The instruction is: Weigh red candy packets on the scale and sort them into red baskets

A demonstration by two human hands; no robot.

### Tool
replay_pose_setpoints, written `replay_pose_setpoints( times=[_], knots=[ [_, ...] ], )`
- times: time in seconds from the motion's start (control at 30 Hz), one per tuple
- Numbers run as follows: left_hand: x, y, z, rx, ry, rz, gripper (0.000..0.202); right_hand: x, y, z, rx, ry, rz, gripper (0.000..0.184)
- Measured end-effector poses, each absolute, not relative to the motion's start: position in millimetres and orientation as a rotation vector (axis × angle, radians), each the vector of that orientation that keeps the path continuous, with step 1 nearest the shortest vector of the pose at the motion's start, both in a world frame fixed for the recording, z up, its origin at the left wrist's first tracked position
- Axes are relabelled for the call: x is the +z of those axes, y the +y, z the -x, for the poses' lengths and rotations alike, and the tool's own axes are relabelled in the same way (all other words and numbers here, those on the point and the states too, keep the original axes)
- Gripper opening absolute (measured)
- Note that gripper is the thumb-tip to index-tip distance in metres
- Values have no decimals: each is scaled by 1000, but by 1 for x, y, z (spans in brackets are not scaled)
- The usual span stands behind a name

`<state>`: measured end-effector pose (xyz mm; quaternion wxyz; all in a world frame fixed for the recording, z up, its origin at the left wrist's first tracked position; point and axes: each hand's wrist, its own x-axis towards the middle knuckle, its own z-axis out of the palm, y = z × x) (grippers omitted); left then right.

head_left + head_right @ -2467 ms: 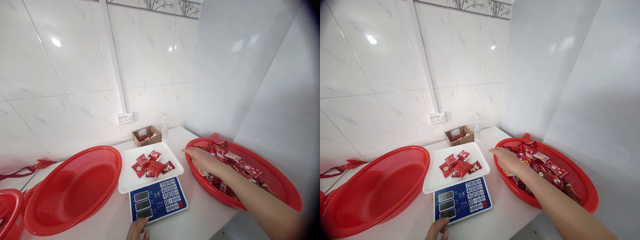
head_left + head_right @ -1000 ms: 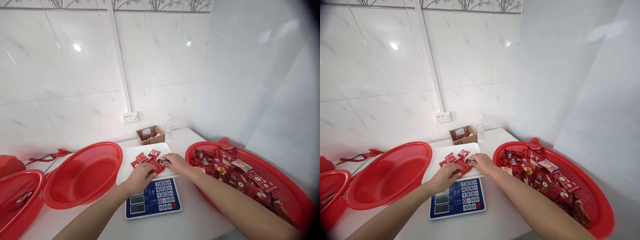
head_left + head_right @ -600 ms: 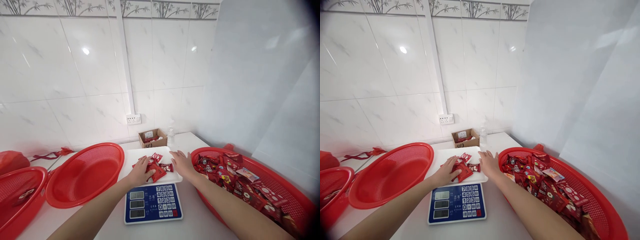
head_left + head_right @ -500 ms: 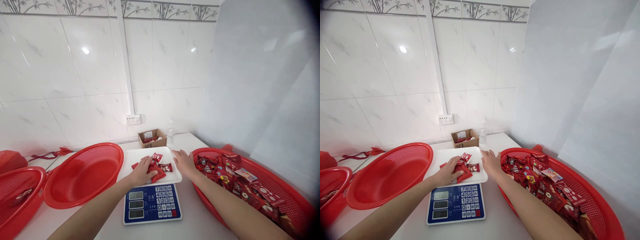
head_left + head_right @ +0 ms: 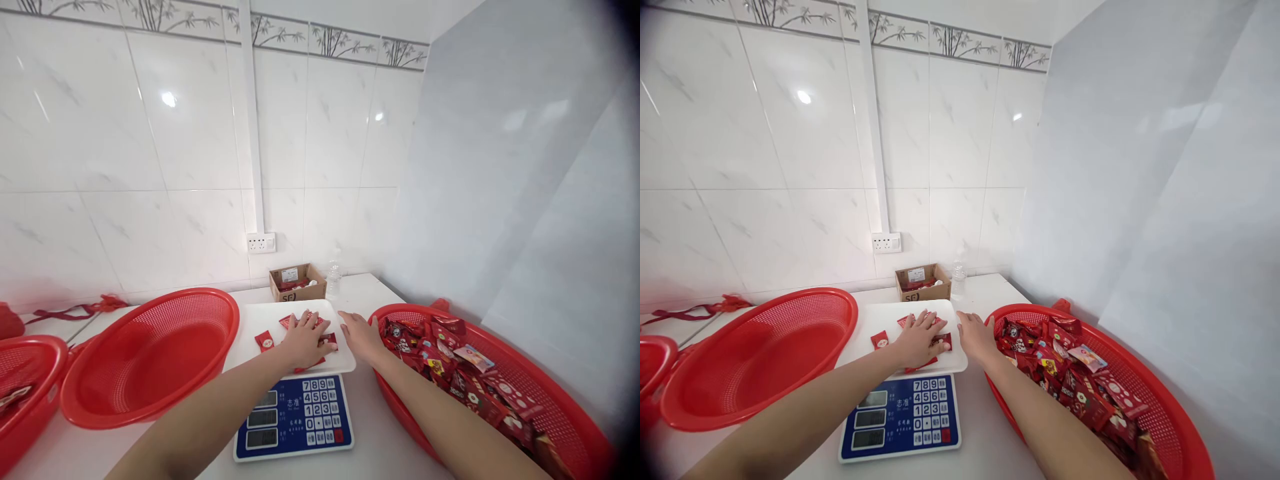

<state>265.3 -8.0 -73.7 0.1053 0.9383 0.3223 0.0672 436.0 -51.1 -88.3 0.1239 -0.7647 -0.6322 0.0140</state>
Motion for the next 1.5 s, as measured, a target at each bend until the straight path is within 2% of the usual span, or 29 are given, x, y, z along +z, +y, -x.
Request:
replay_pose_setpoints(
  times=[0.2,0.4,0.5,0.67,0.77,0.9,1.03,1.33,1.5],
  knots=[
    [-76,-6,-258,194,728,-2901,52,-91,-50,-438,41,-1852,2233,41],
    [-67,6,-217,166,516,-2908,53,-92,-50,-439,64,-1868,2210,41],
    [-65,13,-195,220,615,-2859,59,-92,-50,-439,63,-1866,2201,41],
    [-74,25,-163,341,1126,-2663,65,-89,-51,-436,36,-1879,2153,39],
    [-79,27,-157,304,1282,-2535,67,-83,-55,-432,58,-1971,2050,40],
    [-80,22,-169,287,1227,-2481,71,-77,-64,-425,130,-2282,1784,42],
    [-81,10,-191,344,1110,-2509,70,-75,-68,-422,48,-2432,1674,37],
    [-81,-3,-217,332,1063,-2605,78,-81,-67,-424,36,-2430,1574,33],
    [-79,-2,-230,288,1064,-2648,75,-83,-64,-427,80,-2178,1618,32]
  ],
)
